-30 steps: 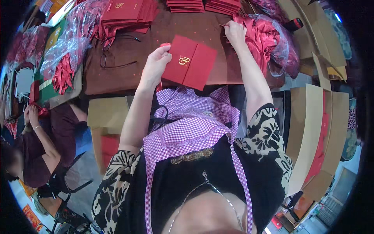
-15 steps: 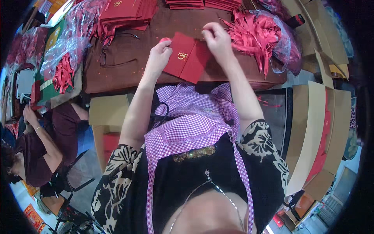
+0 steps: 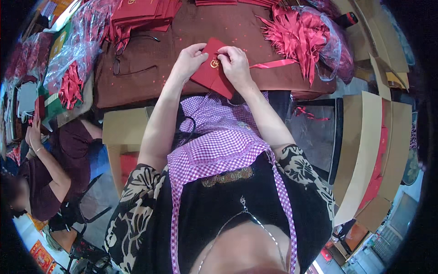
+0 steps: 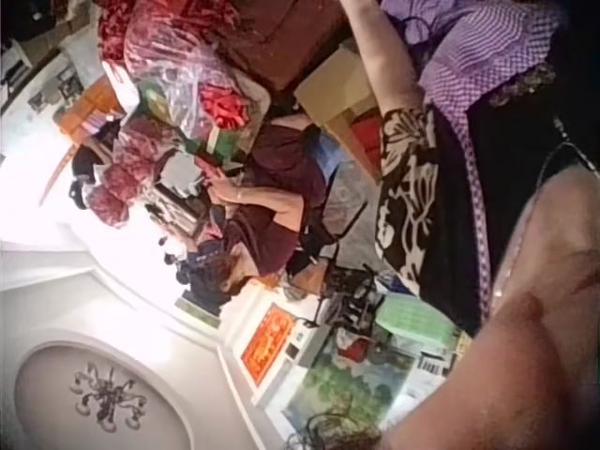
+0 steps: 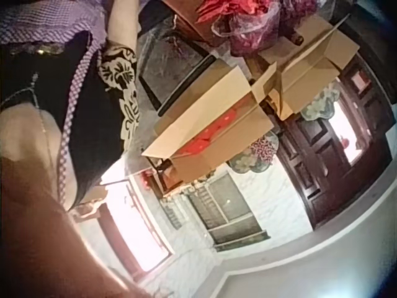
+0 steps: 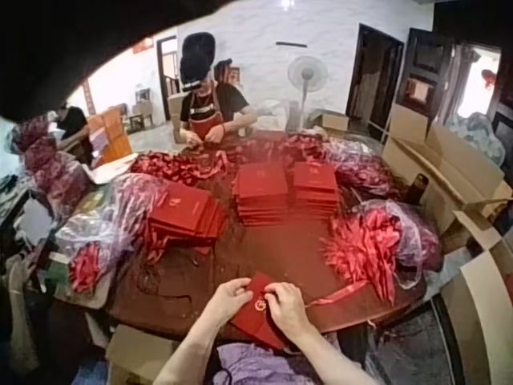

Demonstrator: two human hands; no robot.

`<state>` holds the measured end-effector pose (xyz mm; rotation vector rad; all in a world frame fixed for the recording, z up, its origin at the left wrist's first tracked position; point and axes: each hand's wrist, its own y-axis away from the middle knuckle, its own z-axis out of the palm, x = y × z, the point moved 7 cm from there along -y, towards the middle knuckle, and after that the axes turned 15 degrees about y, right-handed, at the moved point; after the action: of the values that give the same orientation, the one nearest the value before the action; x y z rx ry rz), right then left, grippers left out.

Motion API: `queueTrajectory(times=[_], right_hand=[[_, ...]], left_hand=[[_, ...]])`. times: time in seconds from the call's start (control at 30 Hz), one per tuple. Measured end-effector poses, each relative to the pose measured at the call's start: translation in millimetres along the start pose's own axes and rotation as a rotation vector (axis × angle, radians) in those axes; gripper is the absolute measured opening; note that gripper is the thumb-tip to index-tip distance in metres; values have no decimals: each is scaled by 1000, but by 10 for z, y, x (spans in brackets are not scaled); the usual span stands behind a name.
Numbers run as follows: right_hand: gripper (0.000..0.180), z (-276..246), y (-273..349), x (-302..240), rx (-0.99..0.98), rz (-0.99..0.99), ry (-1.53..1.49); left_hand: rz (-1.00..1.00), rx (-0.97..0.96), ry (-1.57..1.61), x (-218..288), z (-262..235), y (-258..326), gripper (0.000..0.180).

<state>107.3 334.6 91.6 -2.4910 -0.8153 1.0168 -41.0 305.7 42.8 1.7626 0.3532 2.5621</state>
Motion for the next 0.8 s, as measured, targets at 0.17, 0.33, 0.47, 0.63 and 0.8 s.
queueTrajectory(times=[0.17, 0.33, 0.47, 0.63, 0.8], right_hand=[[8, -20, -12, 62, 63, -40, 44], [7, -75, -29, -42, 72, -44, 99], [6, -79, -16, -81, 82, -56, 142], [7, -38, -20, -110, 82, -85, 135], [7, -20, -43, -110, 59, -59, 190]], left_hand=[[-67, -10, 37, 32, 68, 44, 42], [-52, -36, 98, -9, 28, 59, 41], [-57, -88, 127, -11, 53, 67, 40], [-29, -77, 66, -14, 30, 72, 39], [-68, -71, 69, 18, 57, 114, 38]])
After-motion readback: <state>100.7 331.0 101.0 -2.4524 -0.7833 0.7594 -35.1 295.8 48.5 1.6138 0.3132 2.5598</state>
